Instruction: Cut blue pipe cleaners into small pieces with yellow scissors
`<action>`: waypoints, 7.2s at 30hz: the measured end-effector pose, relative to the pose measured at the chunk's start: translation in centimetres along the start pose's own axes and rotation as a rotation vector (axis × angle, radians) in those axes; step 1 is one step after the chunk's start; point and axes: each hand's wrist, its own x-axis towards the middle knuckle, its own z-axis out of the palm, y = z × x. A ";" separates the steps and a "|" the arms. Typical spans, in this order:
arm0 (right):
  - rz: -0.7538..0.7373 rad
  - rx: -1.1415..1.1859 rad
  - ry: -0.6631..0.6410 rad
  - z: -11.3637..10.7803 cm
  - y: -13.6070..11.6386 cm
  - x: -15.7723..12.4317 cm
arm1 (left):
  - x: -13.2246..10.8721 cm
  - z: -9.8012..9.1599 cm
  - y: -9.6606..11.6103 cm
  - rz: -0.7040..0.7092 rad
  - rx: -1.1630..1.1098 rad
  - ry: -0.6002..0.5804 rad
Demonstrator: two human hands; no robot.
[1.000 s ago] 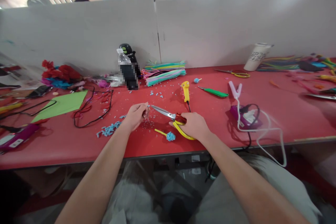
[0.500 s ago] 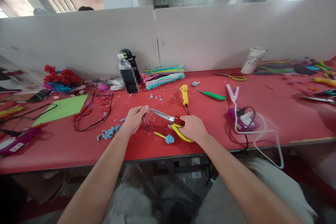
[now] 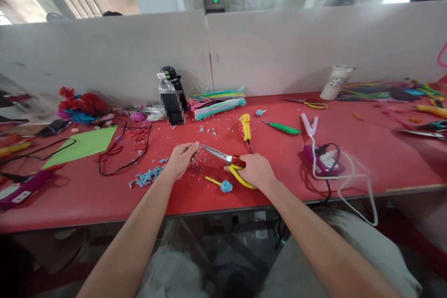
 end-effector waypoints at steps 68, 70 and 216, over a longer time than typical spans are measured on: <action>-0.005 -0.106 -0.036 0.0 -0.4 0.0 | -0.9 -11.6 2.2 0.149 0.986 0.152; -0.007 -0.108 -0.033 0.0 -0.5 -0.1 | 0.9 -10.4 2.3 0.165 0.963 0.130; -0.039 -0.108 -0.002 0.2 0.6 -0.1 | -0.3 -0.9 1.4 0.276 0.212 -0.053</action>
